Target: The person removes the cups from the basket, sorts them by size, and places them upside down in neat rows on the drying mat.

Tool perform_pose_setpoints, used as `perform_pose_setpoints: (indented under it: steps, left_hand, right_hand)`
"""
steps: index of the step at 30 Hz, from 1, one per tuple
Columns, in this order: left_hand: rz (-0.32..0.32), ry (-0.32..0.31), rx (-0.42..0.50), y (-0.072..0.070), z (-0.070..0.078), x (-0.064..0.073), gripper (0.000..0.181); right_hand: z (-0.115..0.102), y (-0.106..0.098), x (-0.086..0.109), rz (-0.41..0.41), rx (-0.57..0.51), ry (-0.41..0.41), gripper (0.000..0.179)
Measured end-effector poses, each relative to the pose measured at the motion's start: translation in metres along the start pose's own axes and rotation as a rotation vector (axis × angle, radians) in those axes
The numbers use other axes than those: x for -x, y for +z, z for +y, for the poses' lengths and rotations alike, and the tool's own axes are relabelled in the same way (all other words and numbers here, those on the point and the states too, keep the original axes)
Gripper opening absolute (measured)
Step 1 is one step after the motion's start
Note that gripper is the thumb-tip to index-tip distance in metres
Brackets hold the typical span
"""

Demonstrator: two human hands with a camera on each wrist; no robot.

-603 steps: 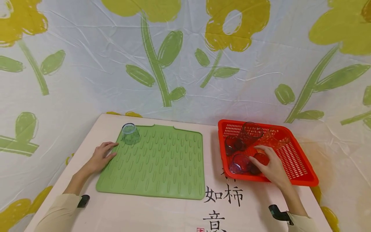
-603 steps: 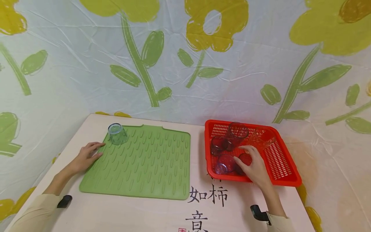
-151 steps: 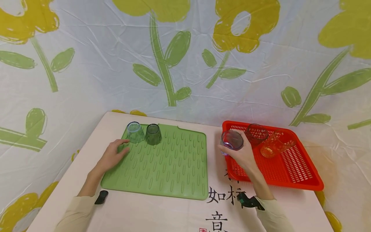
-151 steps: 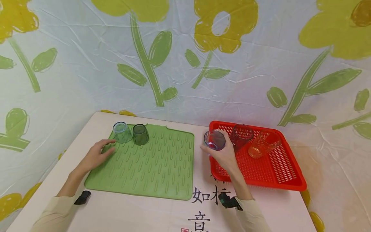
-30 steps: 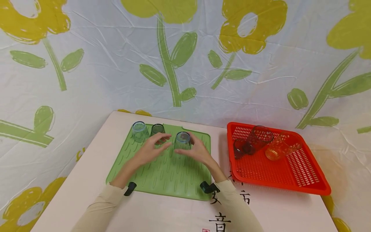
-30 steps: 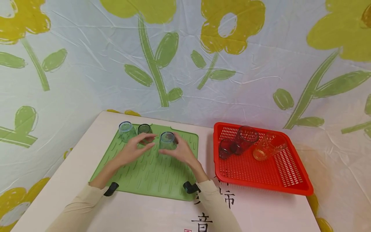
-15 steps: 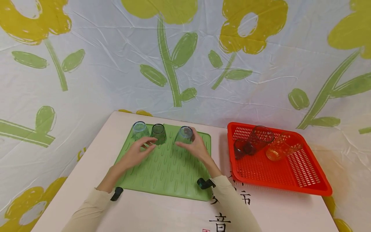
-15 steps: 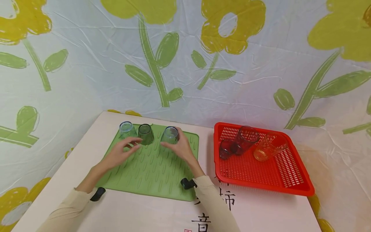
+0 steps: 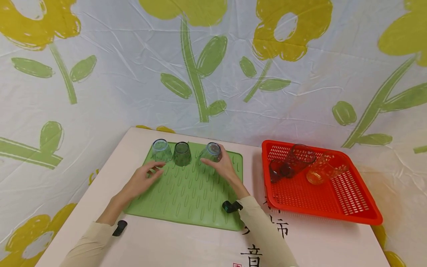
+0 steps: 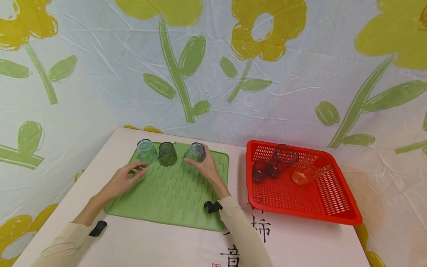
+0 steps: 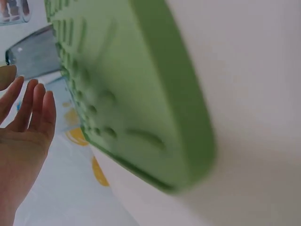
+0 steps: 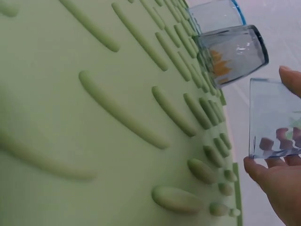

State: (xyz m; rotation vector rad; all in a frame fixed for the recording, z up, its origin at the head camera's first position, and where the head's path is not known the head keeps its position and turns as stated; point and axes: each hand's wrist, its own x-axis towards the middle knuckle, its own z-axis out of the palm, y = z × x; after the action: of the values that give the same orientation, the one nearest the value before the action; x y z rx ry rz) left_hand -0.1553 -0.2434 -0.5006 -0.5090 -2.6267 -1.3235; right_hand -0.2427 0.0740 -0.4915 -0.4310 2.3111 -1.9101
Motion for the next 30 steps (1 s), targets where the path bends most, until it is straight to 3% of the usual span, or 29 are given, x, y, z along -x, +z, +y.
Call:
perform_pose_setpoints:
  steps: [9, 14, 20, 30]
  left_hand:
    - [-0.038, 0.007, -0.127, -0.011, -0.021, 0.013, 0.035]
    - [-0.03, -0.009, -0.182, -0.015, -0.03, 0.019, 0.037]
    - [-0.01, 0.021, -0.256, -0.018, -0.037, 0.023, 0.04]
    - [-0.055, -0.051, -0.203, -0.026, -0.042, 0.024, 0.045]
  right_hand:
    - [0.016, 0.01, -0.01, -0.021, -0.025, -0.006, 0.075]
    - [0.019, 0.015, -0.011, -0.023, 0.03, 0.024, 0.075]
    - [0.023, 0.018, -0.014, -0.035, 0.123, 0.016, 0.078]
    - [0.026, 0.022, -0.015, -0.081, 0.155, -0.001, 0.082]
